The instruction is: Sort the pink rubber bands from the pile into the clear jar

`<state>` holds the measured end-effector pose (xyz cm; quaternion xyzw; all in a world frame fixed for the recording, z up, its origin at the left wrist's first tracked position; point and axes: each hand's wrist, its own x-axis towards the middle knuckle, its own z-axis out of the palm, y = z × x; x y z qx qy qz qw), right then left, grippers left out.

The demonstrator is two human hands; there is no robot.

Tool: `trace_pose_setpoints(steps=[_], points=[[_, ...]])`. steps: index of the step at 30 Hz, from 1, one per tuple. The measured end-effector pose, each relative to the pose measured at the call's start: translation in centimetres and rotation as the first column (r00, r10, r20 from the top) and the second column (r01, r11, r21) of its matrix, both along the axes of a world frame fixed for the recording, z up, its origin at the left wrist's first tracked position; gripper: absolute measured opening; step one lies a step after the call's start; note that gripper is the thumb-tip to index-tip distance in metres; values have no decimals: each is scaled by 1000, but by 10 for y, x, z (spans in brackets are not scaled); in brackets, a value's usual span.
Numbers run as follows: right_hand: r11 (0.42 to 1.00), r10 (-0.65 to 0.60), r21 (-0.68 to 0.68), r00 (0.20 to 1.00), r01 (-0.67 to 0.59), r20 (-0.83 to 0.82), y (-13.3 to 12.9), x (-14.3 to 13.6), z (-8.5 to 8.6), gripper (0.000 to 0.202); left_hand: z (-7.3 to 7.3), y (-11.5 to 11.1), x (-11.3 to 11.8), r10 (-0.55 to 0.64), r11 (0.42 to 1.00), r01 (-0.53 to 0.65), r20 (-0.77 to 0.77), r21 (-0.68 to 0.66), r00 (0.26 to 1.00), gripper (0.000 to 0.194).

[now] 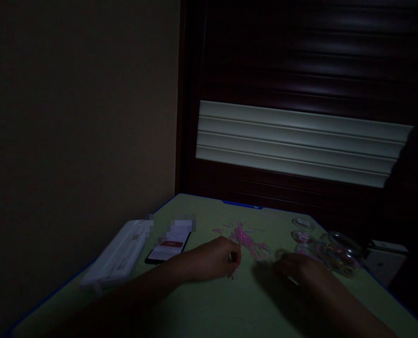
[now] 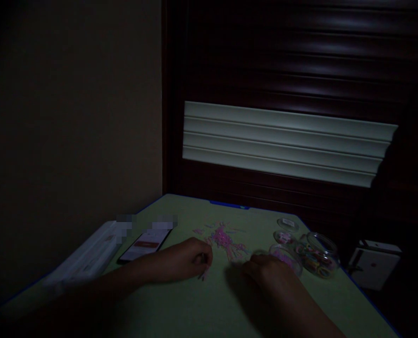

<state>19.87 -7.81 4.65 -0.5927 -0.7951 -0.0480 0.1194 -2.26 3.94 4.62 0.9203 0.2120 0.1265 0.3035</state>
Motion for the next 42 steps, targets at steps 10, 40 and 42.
trace_pose_setpoints(steps=[10, 40, 42], points=[[999, 9, -40, 1000, -8, 21, 0, -3, 7, 24, -2, 3, 0, -23, 1000, 22, 17, 22, 1000, 24], [1000, 4, -21, 1000, -5, -9, 1, 0, -1, 23, -13, 14, 2, -27, 992, 14, 101, 128, 995, 22], [1000, -5, -14, 1000, 4, -10, -1, -2, 2, 22, -13, 15, 3, -18, 994, 4, 125, 106, 992, 20]])
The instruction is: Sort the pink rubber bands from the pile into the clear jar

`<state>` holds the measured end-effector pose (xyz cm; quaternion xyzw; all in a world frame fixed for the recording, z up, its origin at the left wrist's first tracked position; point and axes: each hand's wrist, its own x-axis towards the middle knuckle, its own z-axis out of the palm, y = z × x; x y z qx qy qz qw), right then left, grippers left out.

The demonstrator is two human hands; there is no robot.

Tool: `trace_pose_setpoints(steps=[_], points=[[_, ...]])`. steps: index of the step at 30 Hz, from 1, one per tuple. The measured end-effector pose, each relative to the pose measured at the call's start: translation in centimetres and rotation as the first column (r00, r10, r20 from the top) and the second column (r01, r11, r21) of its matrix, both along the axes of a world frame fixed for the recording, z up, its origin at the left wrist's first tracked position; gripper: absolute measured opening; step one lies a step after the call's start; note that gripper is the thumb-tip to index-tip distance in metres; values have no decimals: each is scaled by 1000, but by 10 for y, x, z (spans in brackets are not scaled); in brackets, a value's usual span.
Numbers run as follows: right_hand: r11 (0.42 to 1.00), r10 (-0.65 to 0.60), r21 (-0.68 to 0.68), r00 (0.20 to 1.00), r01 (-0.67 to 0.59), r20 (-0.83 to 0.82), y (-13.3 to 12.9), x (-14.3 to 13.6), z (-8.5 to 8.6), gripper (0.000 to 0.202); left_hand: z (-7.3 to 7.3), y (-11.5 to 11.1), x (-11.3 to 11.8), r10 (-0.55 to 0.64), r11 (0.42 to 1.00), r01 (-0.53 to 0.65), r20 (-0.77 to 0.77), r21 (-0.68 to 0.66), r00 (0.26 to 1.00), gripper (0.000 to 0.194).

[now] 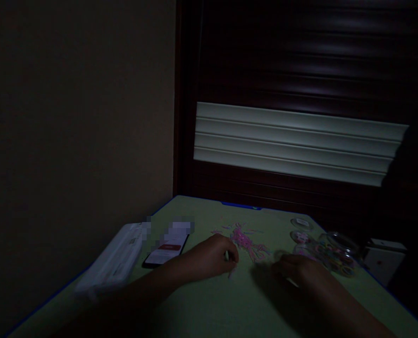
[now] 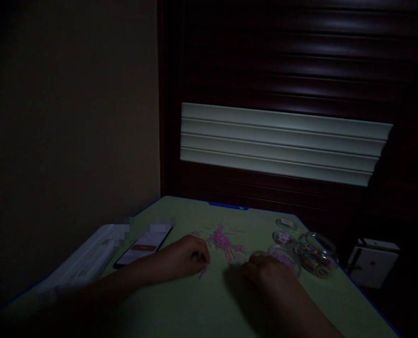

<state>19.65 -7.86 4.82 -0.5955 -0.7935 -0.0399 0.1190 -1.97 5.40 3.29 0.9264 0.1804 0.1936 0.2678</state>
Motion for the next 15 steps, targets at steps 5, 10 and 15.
trace_pose_setpoints(steps=[5, 10, 15], points=[[1000, -6, -22, 1000, 6, 6, -1, -3, 5, 21, 3, -3, 3, 20, 994, -17, 23, -110, 1000, 14], [1000, -3, -22, 1000, 3, -2, -1, -4, 6, 21, 1, -7, 7, 70, 979, -60, 45, -197, 997, 12], [999, -6, -36, 1000, 6, -7, -3, -5, 7, 21, 0, -8, 10, 64, 981, -47, 87, -188, 994, 11]])
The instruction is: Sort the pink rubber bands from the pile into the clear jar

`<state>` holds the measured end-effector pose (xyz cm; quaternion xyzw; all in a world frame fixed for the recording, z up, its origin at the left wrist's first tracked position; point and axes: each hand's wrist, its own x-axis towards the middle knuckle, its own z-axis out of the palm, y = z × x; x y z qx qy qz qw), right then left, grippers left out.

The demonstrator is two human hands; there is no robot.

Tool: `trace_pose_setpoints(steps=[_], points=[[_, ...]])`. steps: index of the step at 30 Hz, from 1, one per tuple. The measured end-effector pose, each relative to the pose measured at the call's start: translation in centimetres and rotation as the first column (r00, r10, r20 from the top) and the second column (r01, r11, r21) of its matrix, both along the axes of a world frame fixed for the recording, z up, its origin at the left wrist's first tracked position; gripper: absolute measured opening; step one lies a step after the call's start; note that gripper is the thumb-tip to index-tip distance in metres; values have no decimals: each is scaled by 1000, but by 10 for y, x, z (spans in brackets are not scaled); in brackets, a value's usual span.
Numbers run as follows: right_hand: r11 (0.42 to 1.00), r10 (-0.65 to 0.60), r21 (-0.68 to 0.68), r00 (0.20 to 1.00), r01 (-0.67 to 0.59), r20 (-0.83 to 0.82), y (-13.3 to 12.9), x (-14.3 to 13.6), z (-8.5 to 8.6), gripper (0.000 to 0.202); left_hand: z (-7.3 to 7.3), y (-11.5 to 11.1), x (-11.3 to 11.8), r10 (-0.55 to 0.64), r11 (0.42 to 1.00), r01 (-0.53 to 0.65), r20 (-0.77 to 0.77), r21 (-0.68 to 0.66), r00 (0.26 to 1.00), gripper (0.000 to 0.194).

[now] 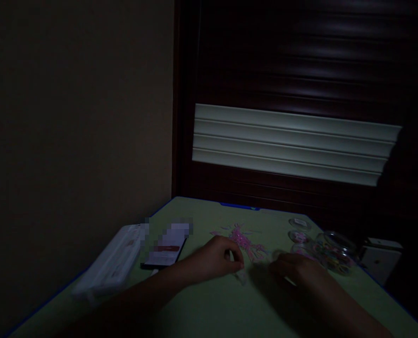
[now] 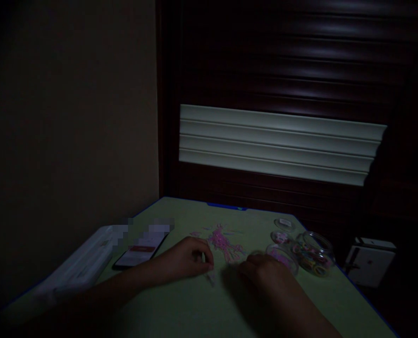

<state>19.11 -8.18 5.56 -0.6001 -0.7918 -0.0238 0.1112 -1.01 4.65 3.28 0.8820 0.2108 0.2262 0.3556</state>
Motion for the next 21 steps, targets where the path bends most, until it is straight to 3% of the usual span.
trace_pose_setpoints(steps=[5, 11, 17, 21], points=[[1000, -5, -11, 1000, 5, -13, -1, -2, 2, 21, -1, 0, 1, 2, 1000, -2, 1, -30, 1000, 11], [998, 25, 51, 998, -23, -57, -4, -3, 3, 21, -6, -5, 10, 78, 983, -56, 119, -178, 990, 14], [994, 54, 94, 996, -48, -64, -5, -6, 7, 18, -9, -22, 19, 252, 880, -161, 152, -446, 956, 24], [989, 82, 130, 995, -73, -65, -4, -4, 3, 16, -19, -24, 22, 301, 832, -171, 171, -527, 938, 28]])
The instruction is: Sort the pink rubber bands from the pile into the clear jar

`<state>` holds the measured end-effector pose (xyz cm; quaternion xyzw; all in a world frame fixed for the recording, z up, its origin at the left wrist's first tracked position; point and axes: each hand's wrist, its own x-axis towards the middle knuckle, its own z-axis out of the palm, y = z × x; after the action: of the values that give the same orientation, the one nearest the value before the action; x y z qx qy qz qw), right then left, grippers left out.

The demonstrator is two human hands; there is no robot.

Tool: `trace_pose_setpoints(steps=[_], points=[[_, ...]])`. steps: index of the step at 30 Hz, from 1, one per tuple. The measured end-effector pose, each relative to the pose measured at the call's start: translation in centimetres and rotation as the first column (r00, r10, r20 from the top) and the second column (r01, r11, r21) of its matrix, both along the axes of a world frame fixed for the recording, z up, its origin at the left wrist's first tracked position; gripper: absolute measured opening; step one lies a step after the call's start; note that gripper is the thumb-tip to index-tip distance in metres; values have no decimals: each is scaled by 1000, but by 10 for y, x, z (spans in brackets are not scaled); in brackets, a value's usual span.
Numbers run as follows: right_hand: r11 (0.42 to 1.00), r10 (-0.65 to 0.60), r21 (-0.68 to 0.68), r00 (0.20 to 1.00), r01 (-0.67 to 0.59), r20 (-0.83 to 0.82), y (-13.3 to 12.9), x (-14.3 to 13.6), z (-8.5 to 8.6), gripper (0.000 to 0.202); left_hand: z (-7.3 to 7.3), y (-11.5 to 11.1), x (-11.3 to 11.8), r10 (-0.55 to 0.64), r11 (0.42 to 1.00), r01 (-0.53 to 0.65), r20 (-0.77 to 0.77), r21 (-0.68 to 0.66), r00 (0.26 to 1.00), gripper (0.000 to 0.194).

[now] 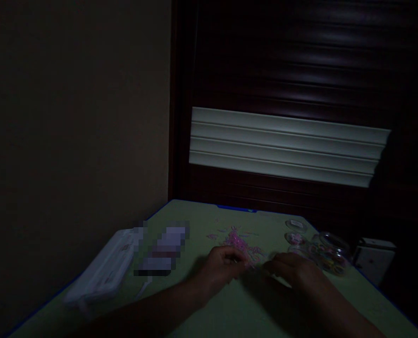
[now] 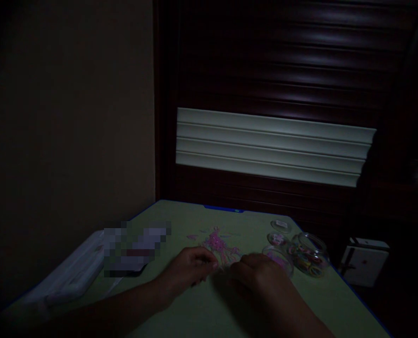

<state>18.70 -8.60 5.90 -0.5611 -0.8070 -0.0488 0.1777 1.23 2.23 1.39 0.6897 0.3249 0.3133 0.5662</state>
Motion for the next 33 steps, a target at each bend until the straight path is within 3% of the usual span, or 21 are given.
trace_pose_setpoints(steps=[4, 16, 33], points=[[1000, 18, 22, 1000, -18, 3, 0, -1, -5, 16, -5, 0, 3, -18, 1000, 18, 4, -24, 1000, 26], [999, 24, 42, 999, -26, 46, 4, 1, -9, 20, 3, -5, 3, -88, 995, 89, 20, -48, 996, 33], [999, -42, -21, 999, 42, 2, 0, -3, -2, 19, -2, -2, 4, -117, 993, 116, -18, -36, 993, 32]])
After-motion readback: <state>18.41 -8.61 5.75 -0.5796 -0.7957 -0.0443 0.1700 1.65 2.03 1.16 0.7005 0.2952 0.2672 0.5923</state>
